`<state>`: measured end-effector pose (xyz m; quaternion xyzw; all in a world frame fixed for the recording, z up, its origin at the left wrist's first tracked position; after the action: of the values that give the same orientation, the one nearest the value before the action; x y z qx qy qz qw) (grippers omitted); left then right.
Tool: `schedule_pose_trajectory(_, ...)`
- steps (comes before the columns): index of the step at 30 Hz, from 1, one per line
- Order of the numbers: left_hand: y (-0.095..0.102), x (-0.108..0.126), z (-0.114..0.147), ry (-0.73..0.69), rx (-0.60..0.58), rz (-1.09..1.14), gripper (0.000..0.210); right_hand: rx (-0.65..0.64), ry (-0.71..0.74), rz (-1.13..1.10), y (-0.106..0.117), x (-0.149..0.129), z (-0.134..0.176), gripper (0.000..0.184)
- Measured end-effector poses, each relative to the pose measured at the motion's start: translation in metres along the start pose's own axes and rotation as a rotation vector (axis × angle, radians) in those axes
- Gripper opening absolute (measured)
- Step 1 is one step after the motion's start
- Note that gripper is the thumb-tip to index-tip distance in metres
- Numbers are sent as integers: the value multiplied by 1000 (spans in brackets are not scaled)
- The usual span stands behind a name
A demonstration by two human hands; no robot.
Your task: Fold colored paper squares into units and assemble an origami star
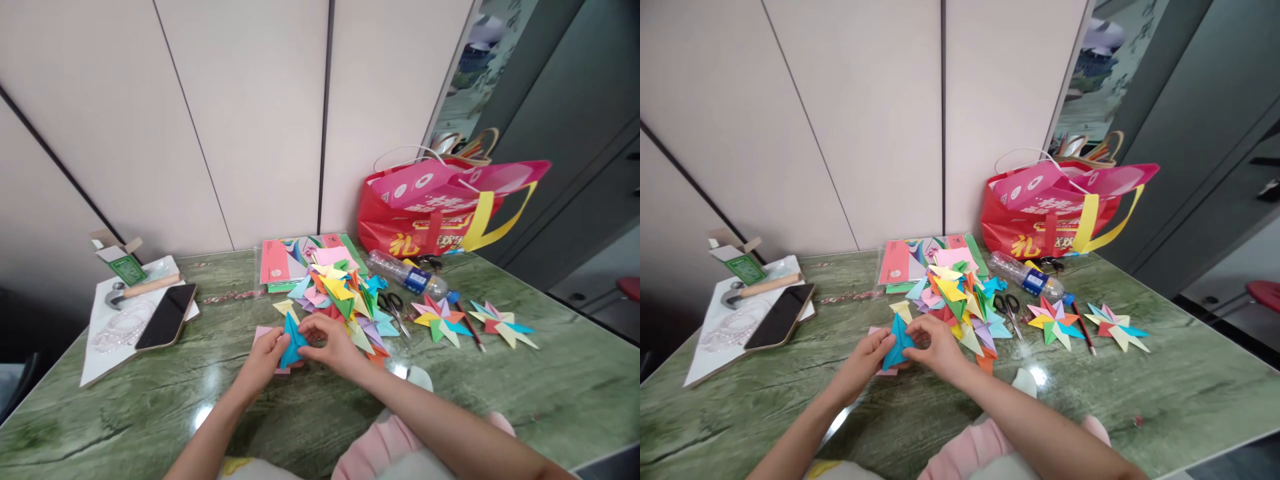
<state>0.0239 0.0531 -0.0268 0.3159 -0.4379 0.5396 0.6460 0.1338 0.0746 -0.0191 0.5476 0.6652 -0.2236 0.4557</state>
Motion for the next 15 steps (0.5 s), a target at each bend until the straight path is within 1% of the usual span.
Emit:
schedule_pose_trajectory(2,3,1,1,-12,47,-48,32,2,-13,4,0,0,0,23)
schedule_pose_trajectory(4,7,0,1,9,88,-71,33,4,-46,-28,-2,1,0,21)
schedule_pose_trajectory(8,15,-4,1,42,149,-19,42,28,-108,-97,-3,2,1,15)
schedule_pose_trajectory(12,17,-5,0,51,144,14,41,67,-181,-158,-1,8,3,13)
schedule_pose_trajectory(15,17,-6,-1,53,133,17,39,53,-159,-163,0,9,3,10)
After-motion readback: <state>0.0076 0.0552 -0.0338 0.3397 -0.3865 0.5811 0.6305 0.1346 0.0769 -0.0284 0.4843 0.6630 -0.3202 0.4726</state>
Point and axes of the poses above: each hand's wrist, its own z-axis away from the middle knuckle, its own y-axis out of the back of the hand, x = y × z, the point moved 8 cm from there along -z, towards the middle knuckle, and after that the axes turned 12 degrees about y, right-handed, at the moved point
